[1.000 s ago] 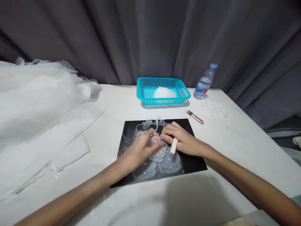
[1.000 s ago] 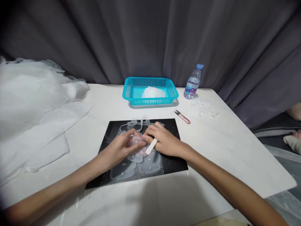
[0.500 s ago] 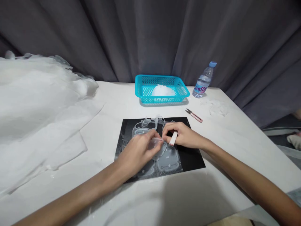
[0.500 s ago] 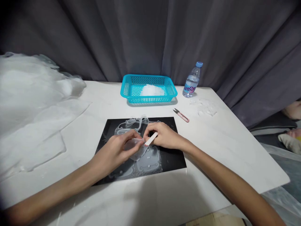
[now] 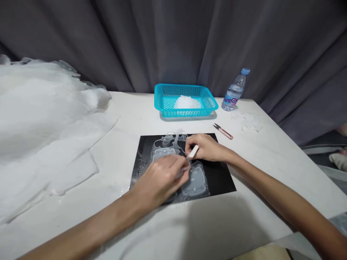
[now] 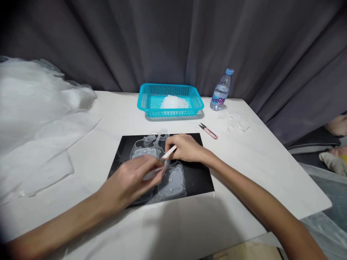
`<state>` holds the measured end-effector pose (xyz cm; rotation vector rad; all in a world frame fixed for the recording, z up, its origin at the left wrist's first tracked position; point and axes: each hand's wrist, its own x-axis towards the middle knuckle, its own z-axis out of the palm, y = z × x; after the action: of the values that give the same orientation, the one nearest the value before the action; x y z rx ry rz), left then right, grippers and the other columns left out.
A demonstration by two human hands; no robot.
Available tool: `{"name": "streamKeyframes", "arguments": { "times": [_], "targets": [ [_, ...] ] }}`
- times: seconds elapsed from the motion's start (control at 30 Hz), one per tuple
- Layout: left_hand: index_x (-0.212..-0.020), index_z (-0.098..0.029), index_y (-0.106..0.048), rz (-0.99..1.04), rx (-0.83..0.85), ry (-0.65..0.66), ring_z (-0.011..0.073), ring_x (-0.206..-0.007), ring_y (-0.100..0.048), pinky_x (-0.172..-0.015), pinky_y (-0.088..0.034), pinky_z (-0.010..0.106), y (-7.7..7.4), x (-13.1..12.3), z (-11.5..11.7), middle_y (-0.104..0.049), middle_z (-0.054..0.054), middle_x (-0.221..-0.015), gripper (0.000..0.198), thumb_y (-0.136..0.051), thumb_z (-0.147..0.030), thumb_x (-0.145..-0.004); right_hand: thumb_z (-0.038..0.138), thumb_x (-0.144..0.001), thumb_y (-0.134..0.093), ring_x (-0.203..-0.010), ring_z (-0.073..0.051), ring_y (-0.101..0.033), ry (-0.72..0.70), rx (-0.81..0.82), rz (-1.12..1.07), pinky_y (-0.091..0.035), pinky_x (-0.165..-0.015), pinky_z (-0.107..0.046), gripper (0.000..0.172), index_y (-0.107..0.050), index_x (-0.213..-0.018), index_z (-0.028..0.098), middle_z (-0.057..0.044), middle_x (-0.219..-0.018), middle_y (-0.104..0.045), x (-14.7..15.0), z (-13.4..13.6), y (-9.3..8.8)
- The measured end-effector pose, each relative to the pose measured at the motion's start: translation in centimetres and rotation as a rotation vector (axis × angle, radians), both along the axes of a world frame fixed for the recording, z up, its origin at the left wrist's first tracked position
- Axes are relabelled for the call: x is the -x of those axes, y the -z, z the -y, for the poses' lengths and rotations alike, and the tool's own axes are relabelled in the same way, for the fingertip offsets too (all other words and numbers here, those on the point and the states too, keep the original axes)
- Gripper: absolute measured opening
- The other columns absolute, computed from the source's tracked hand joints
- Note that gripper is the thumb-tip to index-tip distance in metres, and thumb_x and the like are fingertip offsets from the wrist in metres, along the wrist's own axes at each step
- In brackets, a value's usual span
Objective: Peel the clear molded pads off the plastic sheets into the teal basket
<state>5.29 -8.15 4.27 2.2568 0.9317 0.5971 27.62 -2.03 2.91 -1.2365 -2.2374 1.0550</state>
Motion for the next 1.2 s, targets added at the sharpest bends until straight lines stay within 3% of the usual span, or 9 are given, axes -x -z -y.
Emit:
{"name": "streamKeyframes", "arguments": {
  "times": [0.1, 0.3, 0.5, 0.67, 0.8, 0.87, 1.0, 1.1, 1.2],
  "targets": [
    [-0.097, -0.023, -0.067, 0.047, 0.216, 0.040, 0.0163, -0.072, -0.064, -0.065, -0.044, 0.027, -0.4, 0.8, 0.1, -0.072, 0.001, -0.087, 0.018, -0.060, -0.039, -0.101, 0.011, -0.077, -0.076, -0.078, -0.015, -0.063, 0.139, -0.063, 0.084, -0.038, -0.072, -0.025, 0.007, -0.072, -0.077, 0.017, -0.001, -0.083, -0.073, -0.8, -1.0, 0.4],
    [-0.100, -0.022, -0.058, 0.315, 0.657, -0.122, 0.0140, -0.064, -0.061, -0.057, -0.041, 0.023, 0.0, 2.1, -2.1, -0.071, -0.001, -0.078, 0.031, -0.069, -0.051, -0.095, 0.029, -0.094, -0.069, -0.082, -0.017, -0.061, 0.190, -0.205, -0.066, -0.042, -0.075, -0.029, 0.014, -0.074, -0.090, 0.017, -0.005, -0.094, -0.074, -2.7, -1.2, -1.2],
    [-0.100, -0.021, -0.057, 0.363, 0.699, -0.136, 0.0130, -0.065, -0.060, -0.058, -0.039, 0.023, 0.4, 2.0, -2.8, -0.074, 0.001, -0.081, 0.032, -0.071, -0.050, -0.095, 0.048, -0.101, -0.063, -0.077, -0.015, -0.062, -0.132, 0.187, -0.251, -0.048, -0.072, -0.027, 0.032, -0.075, -0.099, 0.018, -0.002, -0.086, -0.073, -1.2, 1.2, -4.1],
    [-0.102, -0.021, -0.060, 0.304, 0.667, -0.179, 0.0082, -0.046, -0.037, -0.046, -0.021, 0.023, 0.2, 2.0, -2.6, -0.055, -0.006, -0.060, 0.038, -0.067, -0.058, -0.095, 0.044, -0.093, -0.075, -0.062, -0.010, -0.046, -0.132, 0.185, -0.261, -0.038, -0.059, -0.024, 0.028, -0.072, -0.089, 0.017, 0.002, -0.076, -0.064, -0.4, 1.8, -4.0],
    [-0.108, -0.022, -0.060, 0.395, 0.770, -0.148, 0.0136, -0.067, -0.061, -0.062, -0.047, 0.024, 0.1, 2.4, -3.0, -0.065, -0.001, -0.079, 0.034, -0.061, -0.056, -0.100, 0.041, -0.099, -0.067, -0.061, -0.010, -0.051, -0.091, 0.155, -0.283, -0.041, -0.060, -0.024, 0.024, -0.069, -0.094, 0.018, 0.002, -0.077, -0.065, -0.4, 2.0, -3.6],
    [-0.113, -0.023, -0.059, 0.402, 0.700, -0.122, 0.0196, -0.091, -0.069, -0.084, -0.054, 0.033, 0.3, 3.0, -3.7, -0.072, 0.004, -0.099, 0.032, -0.057, -0.053, -0.103, 0.041, -0.102, -0.063, -0.065, -0.012, -0.057, -0.047, 0.067, -0.274, -0.044, -0.062, -0.025, 0.023, -0.067, -0.097, 0.019, 0.000, -0.081, -0.067, -0.7, 1.6, -3.7],
    [-0.125, -0.025, -0.061, 0.135, 0.308, -0.026, 0.0278, -0.123, -0.061, -0.109, -0.046, 0.044, 1.1, 5.1, -5.3, -0.069, 0.010, -0.128, 0.040, -0.070, -0.050, -0.095, 0.041, -0.102, -0.060, -0.072, -0.016, -0.062, 0.133, -0.204, -0.228, -0.045, -0.068, -0.028, 0.023, -0.065, -0.099, 0.019, -0.002, -0.082, -0.069, -2.0, -3.3, -4.4],
    [-0.126, -0.027, -0.065, -0.020, 0.141, 0.119, 0.0307, -0.130, -0.056, -0.113, -0.043, 0.049, 1.4, 6.5, -6.0, -0.065, 0.010, -0.137, 0.044, -0.076, -0.051, -0.091, 0.036, -0.100, -0.058, -0.078, -0.021, -0.065, 0.403, -0.423, -0.093, -0.046, -0.074, -0.032, 0.020, -0.066, -0.094, 0.019, -0.007, -0.085, -0.071, -3.0, -8.7, -5.7],
    [-0.124, -0.029, -0.069, -0.120, 0.026, 0.209, 0.0315, -0.132, -0.055, -0.111, -0.045, 0.049, 1.4, 7.3, -5.9, -0.062, 0.009, -0.145, 0.038, -0.074, -0.051, -0.093, 0.033, -0.102, -0.052, -0.094, -0.028, -0.065, 0.491, -0.551, -0.031, -0.047, -0.085, -0.040, 0.023, -0.066, -0.090, 0.019, -0.013, -0.097, -0.070, -3.1, -11.3, -6.6]
  ]
}}
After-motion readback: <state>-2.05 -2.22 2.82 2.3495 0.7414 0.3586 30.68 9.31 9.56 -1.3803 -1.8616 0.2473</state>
